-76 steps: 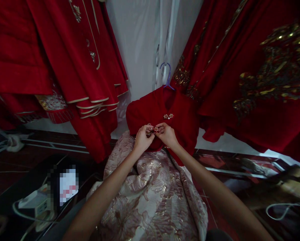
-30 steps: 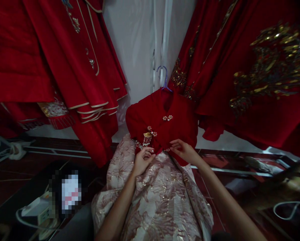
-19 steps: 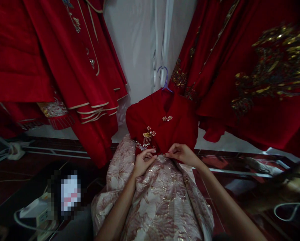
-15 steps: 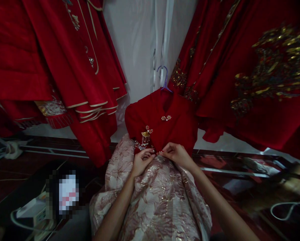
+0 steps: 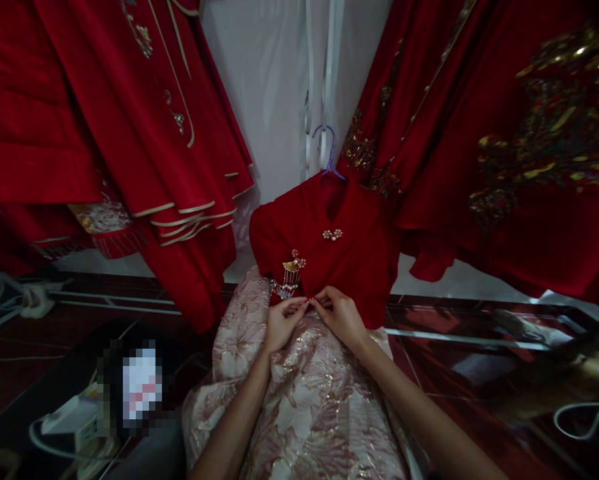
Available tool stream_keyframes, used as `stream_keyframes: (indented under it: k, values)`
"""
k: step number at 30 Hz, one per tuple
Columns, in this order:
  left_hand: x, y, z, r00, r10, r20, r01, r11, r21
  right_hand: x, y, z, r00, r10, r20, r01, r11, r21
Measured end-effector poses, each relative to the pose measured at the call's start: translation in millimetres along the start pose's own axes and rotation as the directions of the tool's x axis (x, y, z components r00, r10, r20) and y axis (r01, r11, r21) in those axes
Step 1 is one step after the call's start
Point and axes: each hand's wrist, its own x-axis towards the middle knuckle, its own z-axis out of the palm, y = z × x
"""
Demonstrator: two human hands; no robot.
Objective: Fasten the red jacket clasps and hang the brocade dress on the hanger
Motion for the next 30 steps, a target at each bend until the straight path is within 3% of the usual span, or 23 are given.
stream_keyframes:
  k: [8, 17, 21, 23, 27, 30]
  values:
    - [2, -2, -2, 0.999, 0.010, 0.032, -0.013, 0.996, 0.089, -3, -7, 3, 0.999, -0.024, -0.032, 0.018, 0.985, -0.172]
    - [-1, 3, 2, 0.999, 0.054, 0.002, -0.054, 0.997, 0.046, 15, -3, -49, 0.982, 0.065, -0.177, -0.084, 0.991, -0.104]
    - [-3, 7, 2, 0.993, 0.101, 0.056, -0.107, 0.986, 0.127, 16, 4, -45, 0.995, 0.090, -0.050, -0.091, 0.996, -0.017]
    - [-3, 8, 2, 0.988, 0.129, 0.079, -0.140, 0.976, 0.164, 13, 7, -35, 0.997, 0.071, 0.032, -0.069, 0.996, -0.055]
    - [-2, 10, 1, 0.984, 0.157, 0.088, -0.171, 0.966, 0.193, 10, 16, -19, 0.998, 0.052, 0.030, -0.047, 0.987, -0.151]
    - [-1, 9, 1, 0.984, 0.160, 0.072, -0.171, 0.966, 0.192, 9, 18, -15, 0.994, 0.076, 0.073, -0.074, 0.997, -0.023]
